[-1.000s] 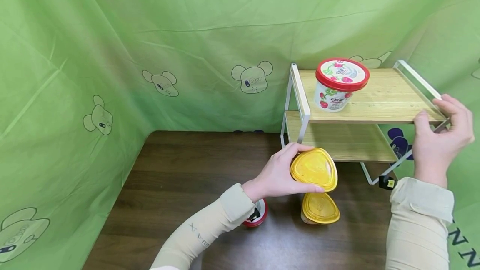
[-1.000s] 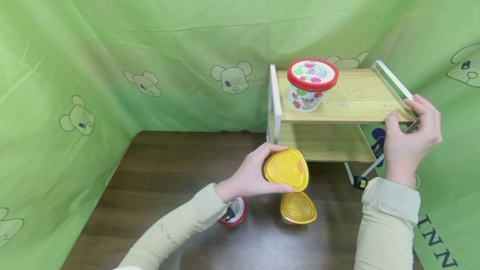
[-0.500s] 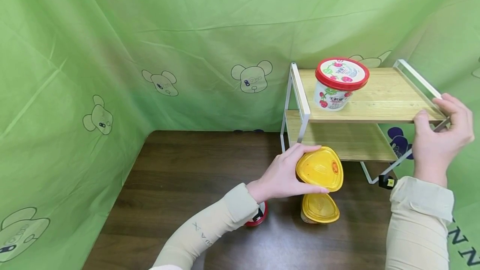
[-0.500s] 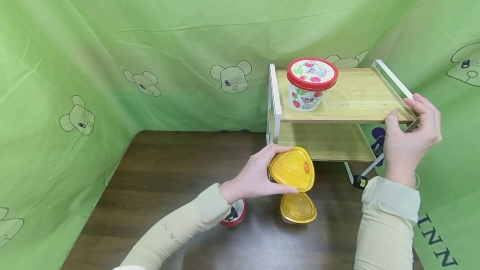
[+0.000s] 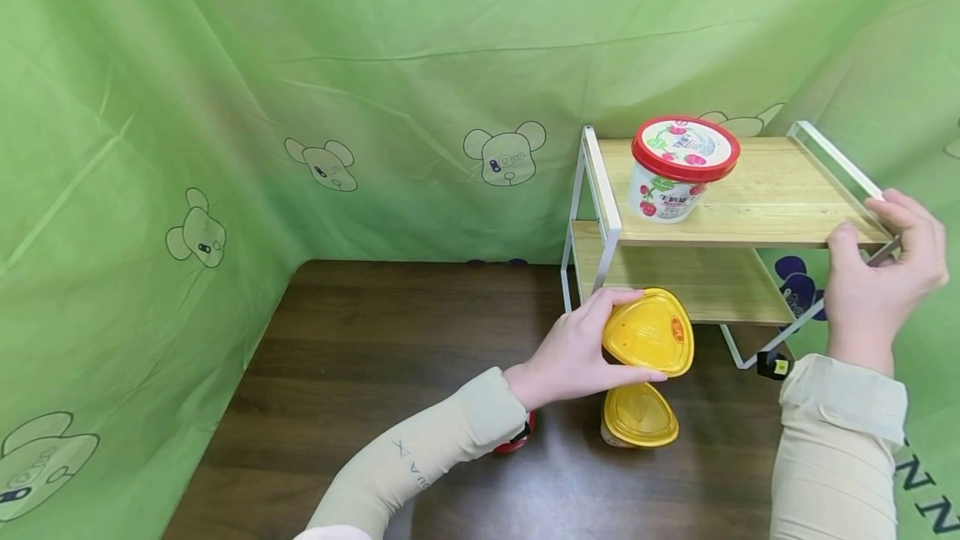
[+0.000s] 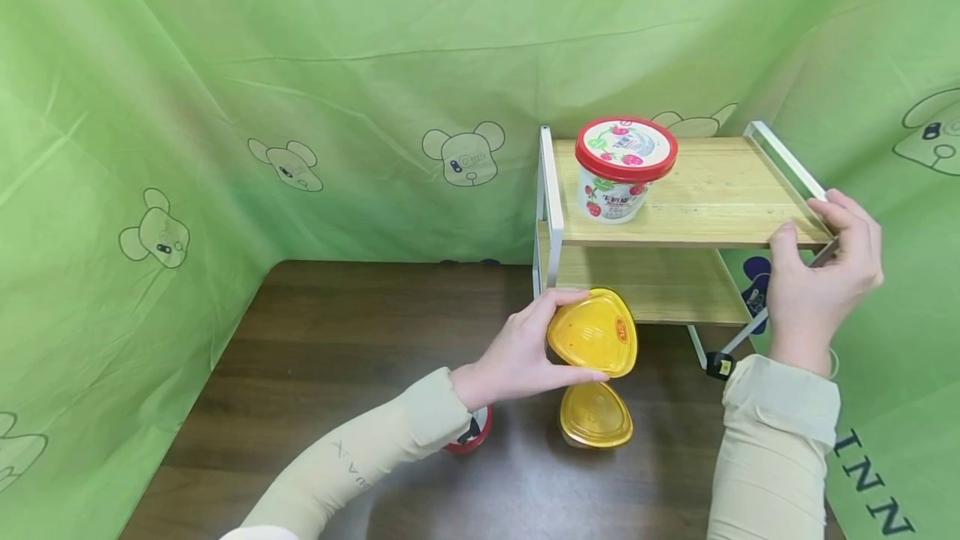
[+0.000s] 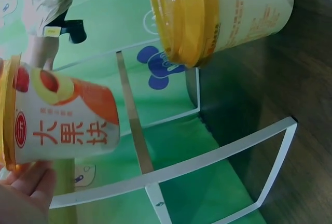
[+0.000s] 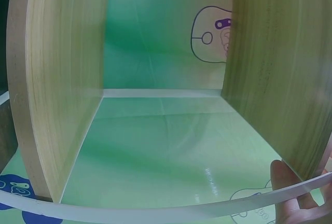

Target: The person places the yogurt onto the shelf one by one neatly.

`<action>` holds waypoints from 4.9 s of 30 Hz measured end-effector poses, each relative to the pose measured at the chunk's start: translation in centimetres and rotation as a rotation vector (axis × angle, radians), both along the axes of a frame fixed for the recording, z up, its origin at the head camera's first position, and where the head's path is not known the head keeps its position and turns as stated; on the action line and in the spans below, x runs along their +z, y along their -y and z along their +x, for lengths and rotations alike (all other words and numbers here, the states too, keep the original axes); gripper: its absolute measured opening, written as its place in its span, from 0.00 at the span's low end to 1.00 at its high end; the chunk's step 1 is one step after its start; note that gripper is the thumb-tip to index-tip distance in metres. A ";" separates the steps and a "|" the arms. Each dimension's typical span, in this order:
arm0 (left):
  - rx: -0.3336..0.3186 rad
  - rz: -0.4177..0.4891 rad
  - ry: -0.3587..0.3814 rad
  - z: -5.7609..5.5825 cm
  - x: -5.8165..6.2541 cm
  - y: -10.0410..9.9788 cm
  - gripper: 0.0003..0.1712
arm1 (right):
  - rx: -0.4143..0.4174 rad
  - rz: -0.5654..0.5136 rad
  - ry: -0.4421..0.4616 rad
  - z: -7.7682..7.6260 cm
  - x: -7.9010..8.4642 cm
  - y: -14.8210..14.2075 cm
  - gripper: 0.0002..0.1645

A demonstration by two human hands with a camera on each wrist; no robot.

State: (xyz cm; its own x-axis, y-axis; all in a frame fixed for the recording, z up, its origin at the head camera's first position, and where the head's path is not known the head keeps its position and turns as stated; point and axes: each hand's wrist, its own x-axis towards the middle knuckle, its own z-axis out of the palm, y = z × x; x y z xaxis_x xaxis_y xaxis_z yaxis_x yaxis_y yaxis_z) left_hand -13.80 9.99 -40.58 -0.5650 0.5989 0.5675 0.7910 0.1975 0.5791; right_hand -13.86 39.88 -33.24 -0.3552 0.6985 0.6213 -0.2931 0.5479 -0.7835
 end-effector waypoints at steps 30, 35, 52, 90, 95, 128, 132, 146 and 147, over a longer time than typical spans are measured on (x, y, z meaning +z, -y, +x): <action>0.054 -0.007 -0.086 -1.0 -0.3 -2.9 0.54 | -0.007 0.001 -0.001 0.1 0.1 0.2 0.21; 0.082 -0.036 -0.057 -1.0 -0.2 -3.4 0.54 | -0.013 -0.002 -0.001 -0.1 -0.1 -0.1 0.21; 0.241 -0.126 -0.179 -2.0 -0.7 -5.7 0.53 | -0.009 -0.028 0.011 -0.2 -0.3 -0.3 0.22; 0.432 0.198 0.261 -2.4 -0.1 -9.0 0.51 | -0.012 -0.023 0.015 -0.3 -0.3 -0.2 0.21; 0.474 0.237 0.251 -2.6 0.1 -9.5 0.49 | -0.012 -0.041 0.023 -0.1 0.0 0.1 0.21; 0.400 0.075 0.159 -0.4 1.3 -8.2 0.49 | -0.011 -0.035 0.023 -0.1 -0.1 0.0 0.22; 0.381 0.036 0.179 0.1 1.3 -7.7 0.48 | -0.022 -0.002 0.024 -0.2 -0.3 -0.3 0.22; 0.157 0.085 0.136 1.3 1.3 -5.3 0.54 | -0.014 -0.030 0.020 -0.1 0.0 0.0 0.22; 0.142 0.084 0.125 1.4 1.3 -5.1 0.54 | -0.016 -0.021 0.020 -0.1 0.0 0.0 0.22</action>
